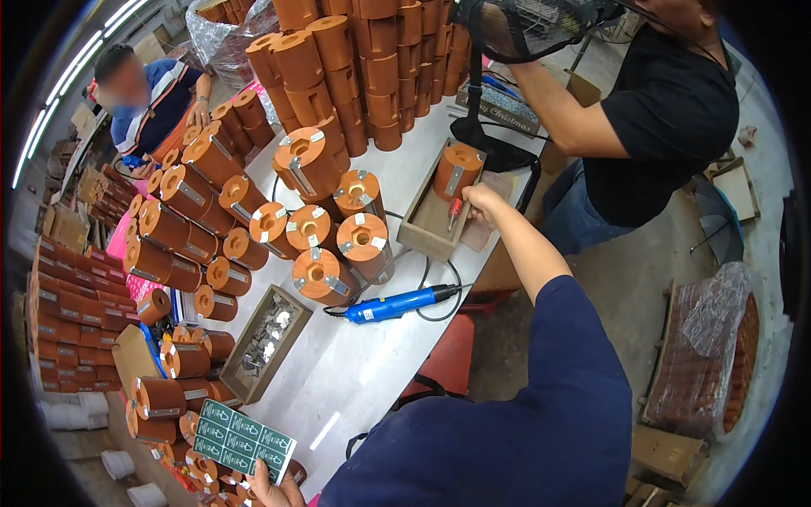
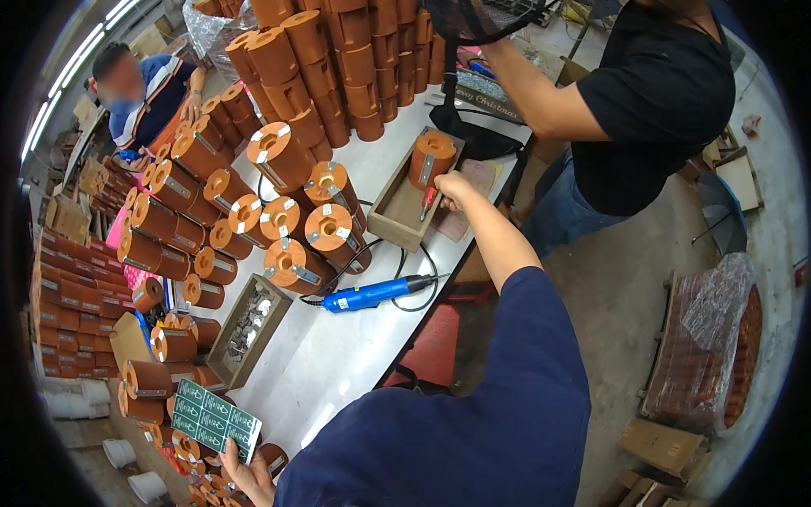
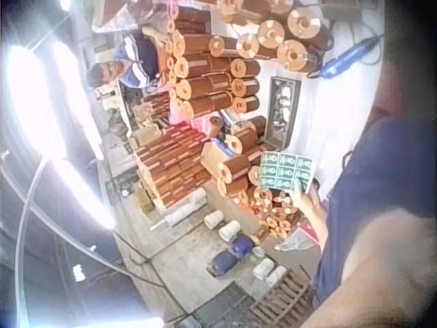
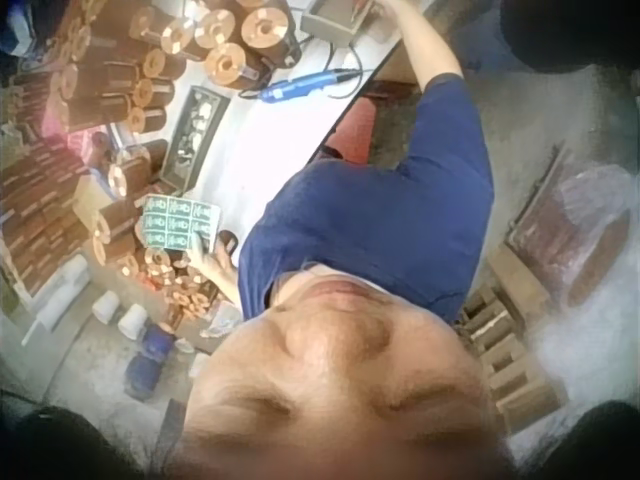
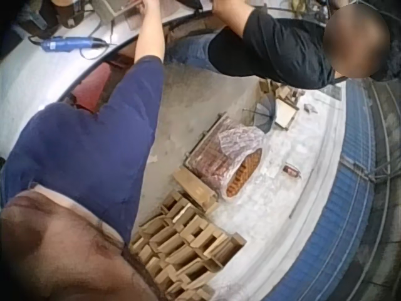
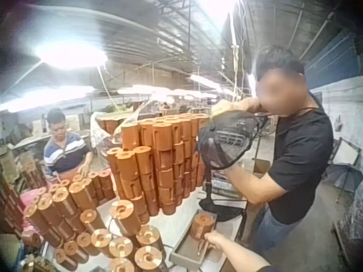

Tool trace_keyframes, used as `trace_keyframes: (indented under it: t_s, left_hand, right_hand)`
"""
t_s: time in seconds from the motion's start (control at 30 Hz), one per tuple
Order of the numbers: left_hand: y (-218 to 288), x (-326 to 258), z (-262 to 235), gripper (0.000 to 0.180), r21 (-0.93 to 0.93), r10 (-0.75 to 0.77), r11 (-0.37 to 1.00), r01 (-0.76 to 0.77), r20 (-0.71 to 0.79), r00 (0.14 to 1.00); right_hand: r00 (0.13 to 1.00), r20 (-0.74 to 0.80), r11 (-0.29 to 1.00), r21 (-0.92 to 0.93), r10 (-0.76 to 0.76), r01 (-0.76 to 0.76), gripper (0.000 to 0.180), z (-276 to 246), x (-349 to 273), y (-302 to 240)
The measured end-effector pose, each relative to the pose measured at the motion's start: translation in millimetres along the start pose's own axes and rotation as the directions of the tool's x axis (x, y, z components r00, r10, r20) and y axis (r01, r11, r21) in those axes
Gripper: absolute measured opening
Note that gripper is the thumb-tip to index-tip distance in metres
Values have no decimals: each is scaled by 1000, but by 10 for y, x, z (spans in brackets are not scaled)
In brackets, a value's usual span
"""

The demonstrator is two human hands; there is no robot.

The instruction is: Applying labels and stickers to wood cylinders for furniture assembly.

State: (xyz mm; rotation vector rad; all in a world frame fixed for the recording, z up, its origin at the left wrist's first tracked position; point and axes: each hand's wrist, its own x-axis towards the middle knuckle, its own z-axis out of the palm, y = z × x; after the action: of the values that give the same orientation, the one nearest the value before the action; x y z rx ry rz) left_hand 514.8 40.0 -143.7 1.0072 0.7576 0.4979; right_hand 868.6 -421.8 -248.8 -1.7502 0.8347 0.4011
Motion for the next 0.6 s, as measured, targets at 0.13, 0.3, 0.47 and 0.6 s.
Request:
trace_keyframes:
  t_s: [0.13,0.3,0.47,0.6]
  left_hand:
    - [-11,-52,45,23,21,-19,1000,19,-25,1000]
    - [-13,-119,195,25,96,-3,995,6,-31,1000]
    - [-28,-132,246,22,113,-6,994,7,-10,1000]
    - [-51,-123,249,24,58,-27,998,29,-37,999]
  right_hand:
    - [1000,28,1000,19,-10,10,15,1,244,22]
    - [995,97,997,-74,-20,27,19,76,190,-31]
    - [993,97,992,-99,-62,71,19,178,264,-94]
    - [995,90,997,-66,-33,39,19,202,317,-161]
